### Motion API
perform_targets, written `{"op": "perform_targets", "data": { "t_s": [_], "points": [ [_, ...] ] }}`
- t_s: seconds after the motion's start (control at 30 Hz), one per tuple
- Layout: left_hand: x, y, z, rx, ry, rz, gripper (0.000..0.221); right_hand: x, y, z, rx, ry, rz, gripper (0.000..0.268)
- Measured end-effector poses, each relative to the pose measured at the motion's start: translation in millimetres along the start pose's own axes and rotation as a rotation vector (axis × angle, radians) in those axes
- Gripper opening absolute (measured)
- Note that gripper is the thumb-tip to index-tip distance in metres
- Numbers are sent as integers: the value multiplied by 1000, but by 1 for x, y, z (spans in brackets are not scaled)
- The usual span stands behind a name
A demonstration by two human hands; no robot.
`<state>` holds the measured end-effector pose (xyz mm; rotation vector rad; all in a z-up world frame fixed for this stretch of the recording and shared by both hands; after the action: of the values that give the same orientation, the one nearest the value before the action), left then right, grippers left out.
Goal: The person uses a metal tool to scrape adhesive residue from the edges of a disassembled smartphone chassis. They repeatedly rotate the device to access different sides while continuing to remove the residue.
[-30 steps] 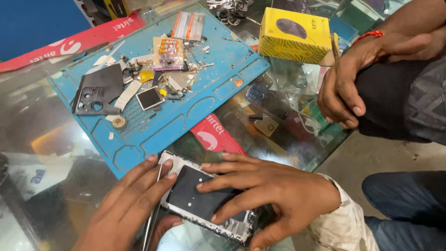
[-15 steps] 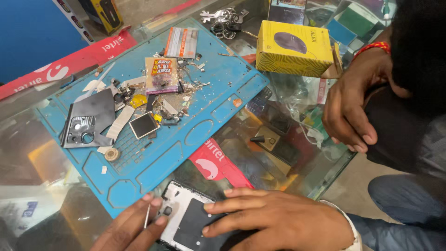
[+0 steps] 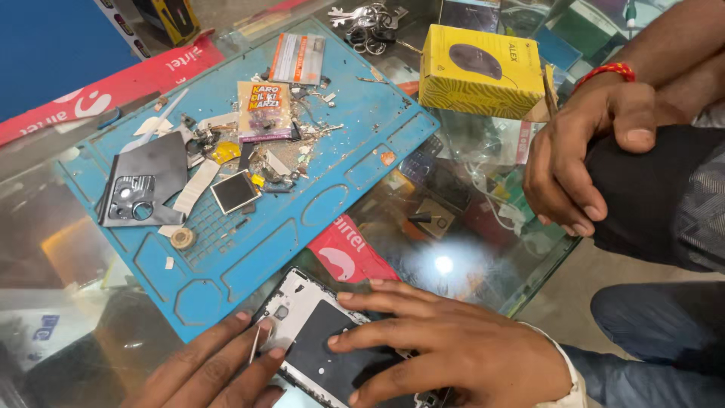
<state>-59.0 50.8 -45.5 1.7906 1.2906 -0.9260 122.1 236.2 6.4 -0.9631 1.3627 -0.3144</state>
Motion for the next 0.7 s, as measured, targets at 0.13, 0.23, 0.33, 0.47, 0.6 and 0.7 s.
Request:
{"op": "perform_targets", "data": {
  "t_s": [0.13, 0.23, 0.33, 0.47, 0.6, 0.7],
  "points": [
    [1, -4, -4, -31, -23, 18, 39, 0, 0, 0, 8, 12, 16, 38],
    [3, -2, -5, 60, -31, -27, 39, 0, 1, 0, 26, 10, 12, 42],
    [3, -5, -5, 52, -36, -19, 38, 0, 3, -2, 85, 24, 11, 52],
    [4, -4, -5, 42, -45, -10, 37, 3, 3, -7, 150, 78, 66, 60],
    [0, -2, -9, 32, -21, -2, 37, 4, 4, -7, 201, 101, 109, 61],
    [-2, -3, -11, -32, -28, 40, 39, 5, 2, -8, 189, 82, 190, 62]
  ]
}}
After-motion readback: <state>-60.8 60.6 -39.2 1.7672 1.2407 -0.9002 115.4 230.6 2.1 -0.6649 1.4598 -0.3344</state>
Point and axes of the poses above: each hand's wrist, its own z-axis away from the middle knuckle, its own x-axis out of the palm, y = z × x, the point moved 6 cm from there along -z, towards the middle knuckle, and after that the axes turned 8 degrees about -y, right-handed, at the moved point
